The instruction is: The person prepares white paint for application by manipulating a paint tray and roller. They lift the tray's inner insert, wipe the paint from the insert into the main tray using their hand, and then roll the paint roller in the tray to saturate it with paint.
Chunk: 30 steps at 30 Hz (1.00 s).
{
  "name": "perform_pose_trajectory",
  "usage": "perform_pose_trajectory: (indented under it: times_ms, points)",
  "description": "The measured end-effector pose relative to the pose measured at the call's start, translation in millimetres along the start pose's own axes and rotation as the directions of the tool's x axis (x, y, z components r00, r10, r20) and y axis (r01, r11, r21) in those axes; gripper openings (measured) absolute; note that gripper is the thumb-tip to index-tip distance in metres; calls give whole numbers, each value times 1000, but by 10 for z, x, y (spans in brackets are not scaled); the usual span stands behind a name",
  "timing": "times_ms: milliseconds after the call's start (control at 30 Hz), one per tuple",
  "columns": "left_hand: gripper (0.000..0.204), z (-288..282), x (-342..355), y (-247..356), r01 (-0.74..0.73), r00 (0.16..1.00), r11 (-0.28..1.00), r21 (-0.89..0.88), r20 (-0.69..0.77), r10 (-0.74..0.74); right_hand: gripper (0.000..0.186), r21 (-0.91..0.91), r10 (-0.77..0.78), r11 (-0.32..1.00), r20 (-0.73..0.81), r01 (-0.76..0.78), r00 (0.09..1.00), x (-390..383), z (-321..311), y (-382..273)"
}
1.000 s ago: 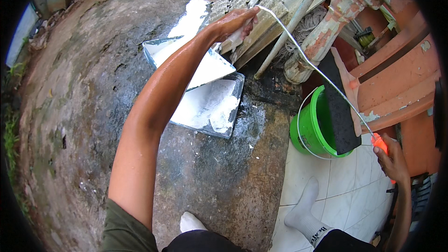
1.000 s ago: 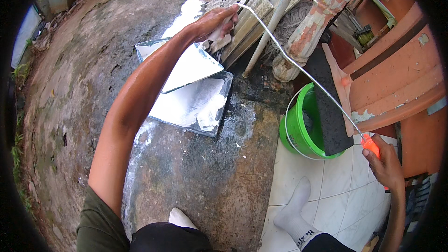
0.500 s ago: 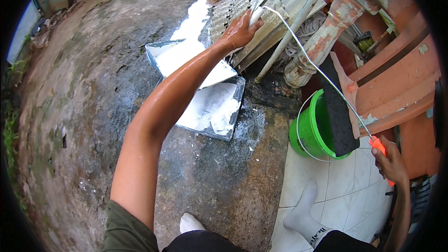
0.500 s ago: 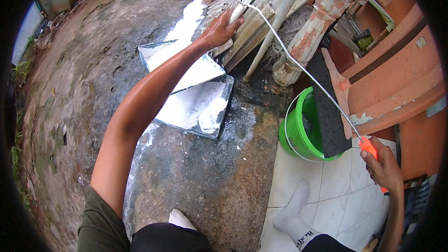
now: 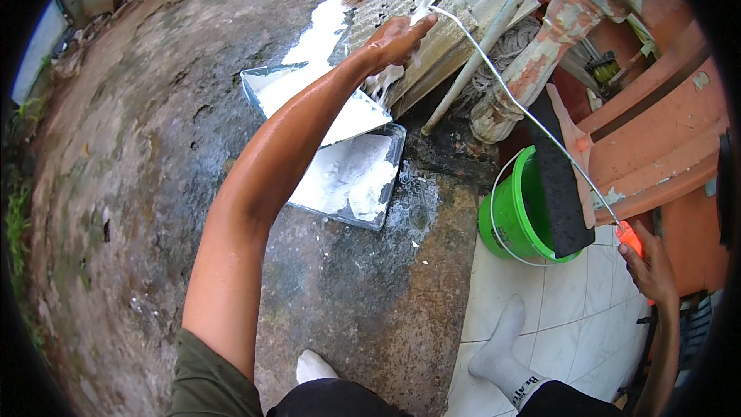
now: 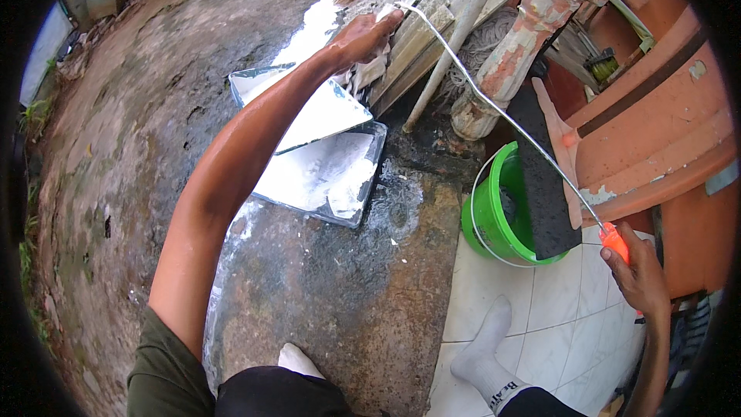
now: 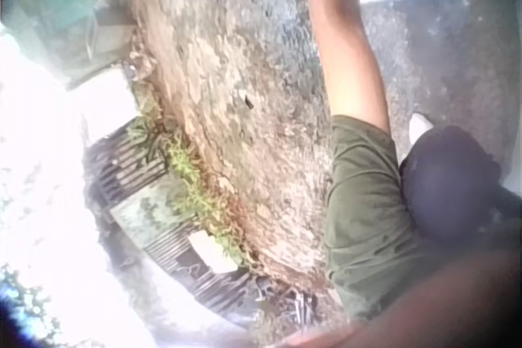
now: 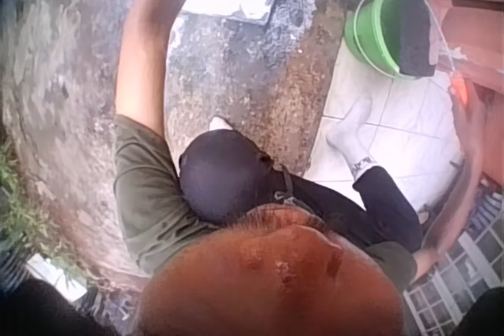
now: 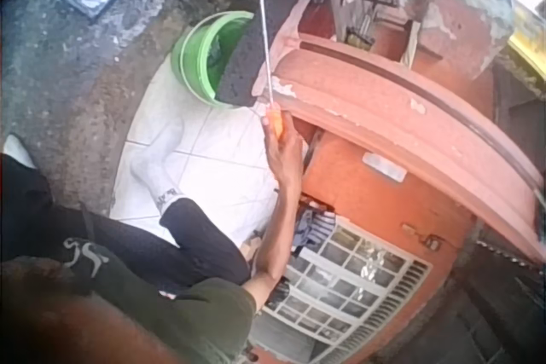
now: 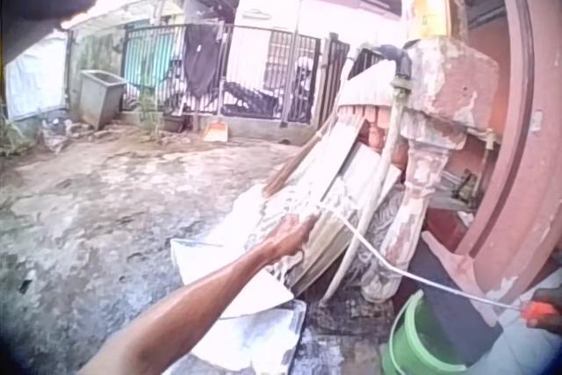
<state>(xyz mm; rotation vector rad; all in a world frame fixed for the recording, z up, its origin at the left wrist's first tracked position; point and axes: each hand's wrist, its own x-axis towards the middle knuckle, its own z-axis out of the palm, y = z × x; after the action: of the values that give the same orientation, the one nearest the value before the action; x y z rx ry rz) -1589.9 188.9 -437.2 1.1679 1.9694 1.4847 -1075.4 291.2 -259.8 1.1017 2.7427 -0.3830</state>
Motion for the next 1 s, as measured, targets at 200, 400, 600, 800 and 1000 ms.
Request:
perform_pose_trajectory:
  times_ms: [200,400,600,800,1000]
  points:
    - [35,21,-79,65,-174,982,959,-222,36,187,40,-122,7,992,-11,-8,1000,-26,-37,21]
    - [21,-452,-372,-75,-150,985,942,-300,40,169,44,-166,-83,984,-63,72,995,71,2,42]
    - [35,-1678,-1525,-424,3,957,990,-139,-286,-43,50,-264,-461,865,-79,428,884,947,167,-351]
    - [32,-2598,-2546,-586,21,718,939,-343,-648,-253,56,-392,-715,675,-138,625,685,1723,638,-1146]
    - [27,-2951,-2946,-724,31,608,950,-310,-749,-264,53,-417,-765,624,-154,661,626,1849,904,-1594]
